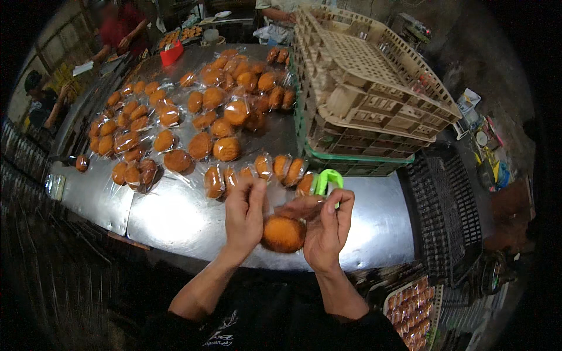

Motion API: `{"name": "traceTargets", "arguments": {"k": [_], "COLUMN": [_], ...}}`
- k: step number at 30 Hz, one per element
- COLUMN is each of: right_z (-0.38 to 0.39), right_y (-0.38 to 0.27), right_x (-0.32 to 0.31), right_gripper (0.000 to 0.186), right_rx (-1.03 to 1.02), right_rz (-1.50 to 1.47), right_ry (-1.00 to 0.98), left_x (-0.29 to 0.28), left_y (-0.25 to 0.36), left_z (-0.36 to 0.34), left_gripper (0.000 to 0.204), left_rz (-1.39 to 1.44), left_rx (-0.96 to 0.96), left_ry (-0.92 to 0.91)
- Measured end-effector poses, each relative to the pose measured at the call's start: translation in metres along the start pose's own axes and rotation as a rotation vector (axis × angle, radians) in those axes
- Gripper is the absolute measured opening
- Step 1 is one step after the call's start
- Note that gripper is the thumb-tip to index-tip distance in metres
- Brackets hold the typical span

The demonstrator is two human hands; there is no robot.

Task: The person wraps individual round baked items in clear plastic bags and seals them with a handheld tape dispenser. They place the sealed packages into plastic crates on the table. Other workers are visible in the background handling similar items.

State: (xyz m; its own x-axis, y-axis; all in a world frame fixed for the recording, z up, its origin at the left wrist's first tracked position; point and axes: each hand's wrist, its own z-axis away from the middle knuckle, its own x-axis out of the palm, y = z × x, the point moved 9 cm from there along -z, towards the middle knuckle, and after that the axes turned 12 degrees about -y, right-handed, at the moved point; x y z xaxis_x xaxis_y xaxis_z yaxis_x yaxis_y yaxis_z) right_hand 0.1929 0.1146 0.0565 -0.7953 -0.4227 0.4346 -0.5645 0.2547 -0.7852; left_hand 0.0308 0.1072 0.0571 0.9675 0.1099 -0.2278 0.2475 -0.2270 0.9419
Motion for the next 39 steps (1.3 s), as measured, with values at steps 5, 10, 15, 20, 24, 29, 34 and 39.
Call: {"name": "traceTargets", "arguments": {"k": [5, 10, 15, 20, 24, 29, 34, 39], "right_z": [-0.012, -0.01, -0.009, -0.007, -0.005, -0.012, -0.033, -0.026], "right_y": [0.019, 0.017, 0.049, 0.037, 0.036, 0.034, 0.053, 0.087], "right_x": [0.035, 0.077, 0.115, 0.112, 0.104, 0.097, 0.084, 0.081], "right_gripper": [0.014, 0.025, 0.037, 0.024, 0.037, 0.008, 0.007, 0.029], "right_rx": [-0.046, -0.273, -0.133, -0.051, 0.015, -0.094, 0.055, 0.183], "right_rz": [0.046, 0.753, 1.048, 1.262, 1.185, 1.44, 0.995, 0.477], "right_ry": [-0.02, -0.013, -0.189, -0.113, -0.115, -0.133, -0.077, 0.016], "left_x": [-0.022, -0.053, -0.087, -0.074, -0.052, -0.065, -0.091, -0.066], "left_y": [0.037, -0.025, -0.03, -0.027, -0.061, -0.048, -0.031, -0.09], "left_z": [0.025, 0.024, 0.011, -0.004, -0.006, -0.01, -0.003, 0.015], "left_gripper": [0.035, 0.021, 0.014, 0.012, 0.036, 0.037, 0.017, 0.019], "left_rz": [-0.006, 0.395, 0.315, 0.509, 0.729, 0.632, -0.012, 0.817], "left_rx": [0.363, -0.071, 0.154, 0.346, -0.05, 0.011, 0.159, -0.131], "left_ry": [0.046, 0.003, 0.086, -0.331, -0.416, -0.332, 0.028, 0.294]}}
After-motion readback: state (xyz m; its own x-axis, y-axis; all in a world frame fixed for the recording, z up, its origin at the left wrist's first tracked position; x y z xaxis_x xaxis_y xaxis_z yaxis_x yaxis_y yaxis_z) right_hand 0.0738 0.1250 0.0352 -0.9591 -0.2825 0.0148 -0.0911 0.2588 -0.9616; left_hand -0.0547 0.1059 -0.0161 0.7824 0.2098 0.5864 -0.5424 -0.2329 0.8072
